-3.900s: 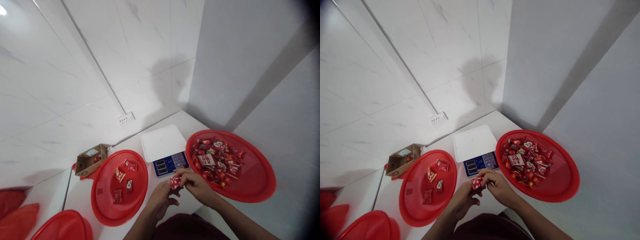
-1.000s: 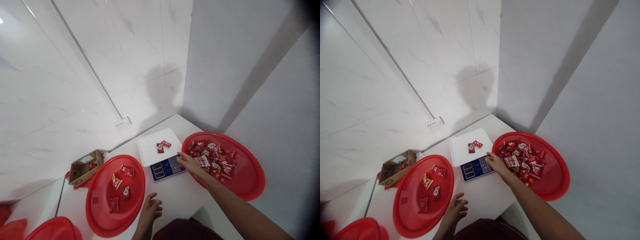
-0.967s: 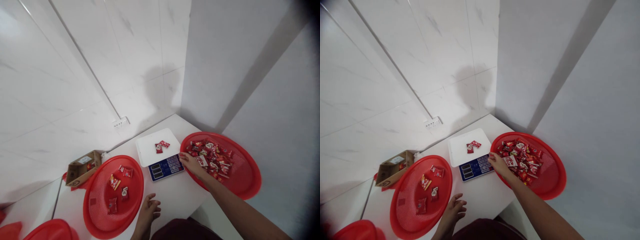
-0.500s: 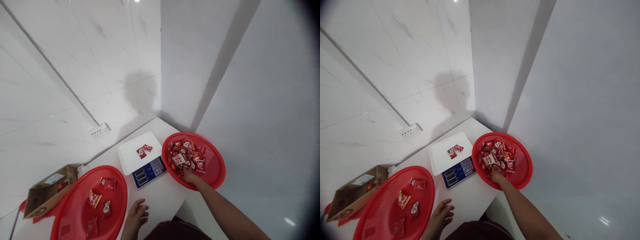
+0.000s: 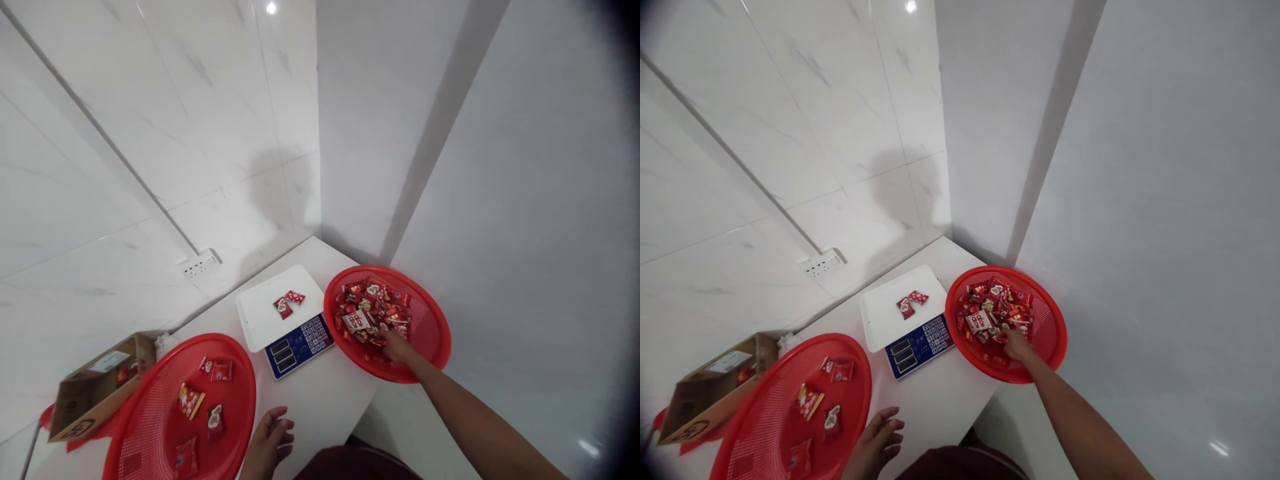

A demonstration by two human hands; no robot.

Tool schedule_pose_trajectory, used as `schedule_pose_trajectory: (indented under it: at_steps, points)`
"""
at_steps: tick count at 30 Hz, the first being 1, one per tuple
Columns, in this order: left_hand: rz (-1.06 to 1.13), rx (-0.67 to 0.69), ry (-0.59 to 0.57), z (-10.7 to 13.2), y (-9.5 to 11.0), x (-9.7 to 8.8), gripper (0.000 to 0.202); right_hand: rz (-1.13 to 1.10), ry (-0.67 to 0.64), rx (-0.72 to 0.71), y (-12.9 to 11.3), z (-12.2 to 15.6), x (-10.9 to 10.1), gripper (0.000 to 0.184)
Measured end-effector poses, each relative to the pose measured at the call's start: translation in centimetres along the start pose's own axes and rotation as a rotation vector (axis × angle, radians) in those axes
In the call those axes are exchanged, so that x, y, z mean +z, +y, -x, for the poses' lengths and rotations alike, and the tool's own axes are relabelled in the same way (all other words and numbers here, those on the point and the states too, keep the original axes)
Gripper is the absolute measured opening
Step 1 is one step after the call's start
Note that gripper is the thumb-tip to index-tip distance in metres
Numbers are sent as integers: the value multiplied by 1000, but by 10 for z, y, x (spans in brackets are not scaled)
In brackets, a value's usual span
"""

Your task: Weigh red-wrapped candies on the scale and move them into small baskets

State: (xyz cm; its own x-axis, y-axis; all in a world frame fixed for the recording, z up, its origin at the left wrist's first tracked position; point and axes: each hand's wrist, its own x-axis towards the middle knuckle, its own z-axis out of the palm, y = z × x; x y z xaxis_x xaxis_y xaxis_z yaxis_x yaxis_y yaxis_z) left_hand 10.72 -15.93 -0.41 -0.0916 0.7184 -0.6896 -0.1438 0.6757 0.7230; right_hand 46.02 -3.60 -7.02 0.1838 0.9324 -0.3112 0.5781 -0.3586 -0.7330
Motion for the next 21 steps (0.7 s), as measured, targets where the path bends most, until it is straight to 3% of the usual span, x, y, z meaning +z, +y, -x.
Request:
schedule_pose_trajectory:
  at_steps: [6, 12, 16, 21]
  points:
    - [25, -11, -9, 1, 3, 3, 51, -238, 114, 85, 2, -2, -23, 29]
    - [21, 10, -196, 10, 26, 27, 44, -934, 92, 191, -24, 9, -19, 32]
    - [8, 28, -266, 15, 40, 41, 40, -1008, 155, 230, -30, 9, -16, 31]
    - [13, 19, -262, 15, 41, 43, 41, -1026, 210, 266, -23, 10, -14, 28]
